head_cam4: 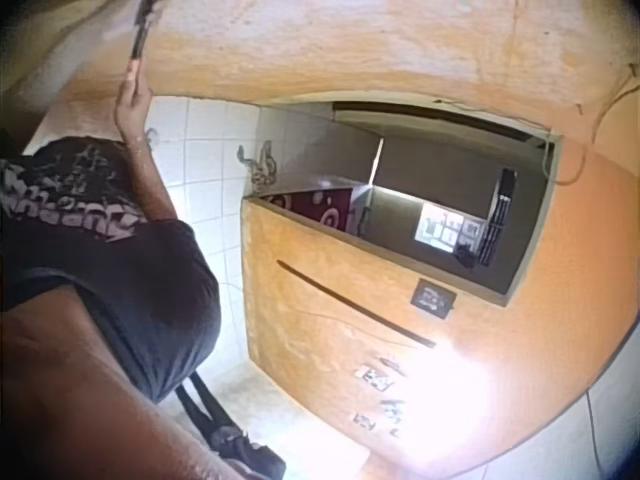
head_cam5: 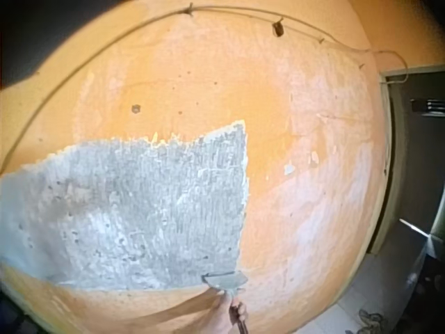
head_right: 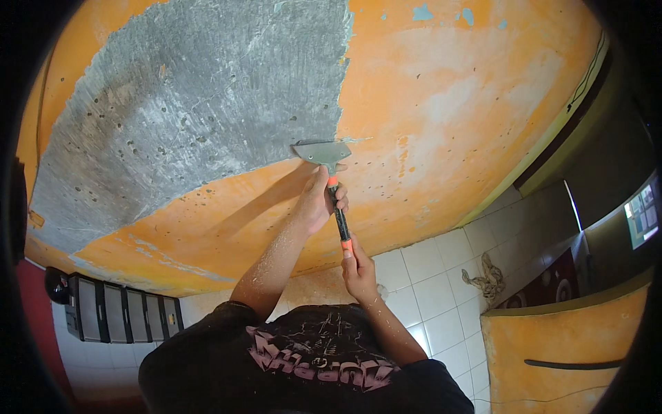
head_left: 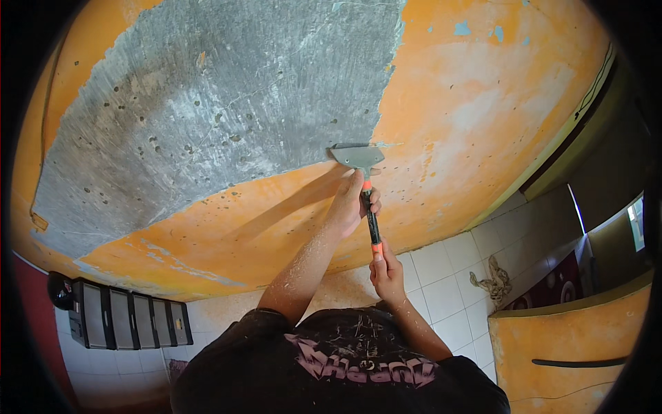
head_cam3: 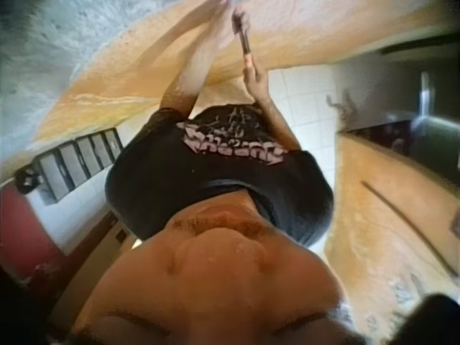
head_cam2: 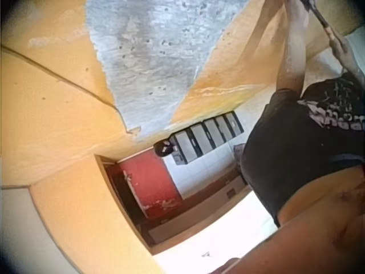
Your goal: The person scrapes old paint from an interior wall using a hand scraper, removing paint flakes from the wall surface.
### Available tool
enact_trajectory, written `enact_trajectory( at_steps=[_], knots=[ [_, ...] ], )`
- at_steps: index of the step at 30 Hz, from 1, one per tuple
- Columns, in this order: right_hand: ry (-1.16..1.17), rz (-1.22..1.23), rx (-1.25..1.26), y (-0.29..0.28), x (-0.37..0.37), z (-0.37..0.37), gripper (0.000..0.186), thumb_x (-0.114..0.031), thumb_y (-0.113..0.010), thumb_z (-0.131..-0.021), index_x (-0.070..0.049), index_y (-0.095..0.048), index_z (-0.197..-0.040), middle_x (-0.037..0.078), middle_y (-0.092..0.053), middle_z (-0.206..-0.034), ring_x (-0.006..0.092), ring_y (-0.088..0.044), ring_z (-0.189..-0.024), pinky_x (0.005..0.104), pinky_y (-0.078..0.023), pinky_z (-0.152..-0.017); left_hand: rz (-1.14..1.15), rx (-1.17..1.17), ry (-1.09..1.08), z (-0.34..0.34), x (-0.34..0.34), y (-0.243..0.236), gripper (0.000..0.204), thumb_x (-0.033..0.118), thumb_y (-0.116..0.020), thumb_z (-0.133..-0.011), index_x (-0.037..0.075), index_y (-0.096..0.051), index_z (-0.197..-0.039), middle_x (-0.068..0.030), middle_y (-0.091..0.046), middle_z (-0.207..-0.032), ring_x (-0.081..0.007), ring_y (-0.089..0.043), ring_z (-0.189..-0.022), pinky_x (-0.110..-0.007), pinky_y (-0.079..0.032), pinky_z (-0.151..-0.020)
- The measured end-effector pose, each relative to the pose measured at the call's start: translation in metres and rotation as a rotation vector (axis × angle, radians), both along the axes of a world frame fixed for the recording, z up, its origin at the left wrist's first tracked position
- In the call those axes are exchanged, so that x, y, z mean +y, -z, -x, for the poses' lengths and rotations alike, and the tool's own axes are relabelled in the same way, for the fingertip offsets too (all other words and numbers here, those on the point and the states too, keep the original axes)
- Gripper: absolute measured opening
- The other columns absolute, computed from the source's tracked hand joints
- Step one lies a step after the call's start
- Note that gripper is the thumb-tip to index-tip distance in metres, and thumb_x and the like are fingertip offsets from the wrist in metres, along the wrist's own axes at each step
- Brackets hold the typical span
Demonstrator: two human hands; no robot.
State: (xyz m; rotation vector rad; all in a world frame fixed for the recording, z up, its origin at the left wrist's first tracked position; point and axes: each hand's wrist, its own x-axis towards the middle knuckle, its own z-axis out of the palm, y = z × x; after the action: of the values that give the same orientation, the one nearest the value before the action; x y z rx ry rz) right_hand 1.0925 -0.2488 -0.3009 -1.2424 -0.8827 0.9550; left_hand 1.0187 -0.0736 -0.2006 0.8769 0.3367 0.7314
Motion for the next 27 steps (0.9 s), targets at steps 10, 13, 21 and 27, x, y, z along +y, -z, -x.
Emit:
enact_trajectory(
  at_steps=[10,13,21,27],
  knots=[
    [-0.003,0.010,0.017,-0.008,-0.003,-0.002,0.048,-0.017,-0.048,-0.105,-0.006,-0.040,-0.152,-0.005,-0.046,-0.071,0.0028,-0.042,-0.059,0.0205,-0.037,-0.053,-0.022,0.010,-0.012,-0.005,0.000,0.000,0.049,0.056,-0.038,-0.104,0.012,-0.049,-0.123,-0.0031,-0.050,-0.075,-0.0192,-0.052,-0.066,-0.038,-0.046,-0.067],
    [-0.014,0.013,-0.001,-0.003,-0.005,-0.003,0.048,-0.017,-0.048,-0.106,-0.007,-0.040,-0.152,-0.006,-0.046,-0.071,0.0022,-0.041,-0.058,0.0206,-0.036,-0.052,0.018,0.037,-0.026,-0.003,-0.002,0.011,0.045,0.056,-0.037,-0.105,0.014,-0.047,-0.118,-0.0034,-0.050,-0.074,-0.0198,-0.052,-0.066,-0.039,-0.046,-0.066],
    [-0.004,0.023,-0.061,-0.008,-0.007,-0.006,0.047,-0.016,-0.047,-0.106,-0.007,-0.040,-0.151,-0.006,-0.044,-0.069,0.0027,-0.040,-0.057,0.0206,-0.036,-0.052,0.034,0.035,-0.056,-0.007,-0.002,0.012,0.052,0.056,-0.038,-0.104,0.013,-0.047,-0.131,-0.0034,-0.050,-0.074,-0.0196,-0.052,-0.066,-0.039,-0.046,-0.066],
    [-0.014,-0.012,0.033,-0.030,-0.002,-0.014,0.047,-0.017,-0.048,-0.106,-0.007,-0.041,-0.151,-0.007,-0.043,-0.068,0.0028,-0.039,-0.056,0.0210,-0.035,-0.051,-0.096,0.010,-0.031,-0.015,0.000,-0.018,0.054,0.056,-0.037,-0.104,0.011,-0.049,-0.130,-0.0030,-0.048,-0.071,-0.0193,-0.053,-0.067,-0.039,-0.047,-0.067]
  ],
)
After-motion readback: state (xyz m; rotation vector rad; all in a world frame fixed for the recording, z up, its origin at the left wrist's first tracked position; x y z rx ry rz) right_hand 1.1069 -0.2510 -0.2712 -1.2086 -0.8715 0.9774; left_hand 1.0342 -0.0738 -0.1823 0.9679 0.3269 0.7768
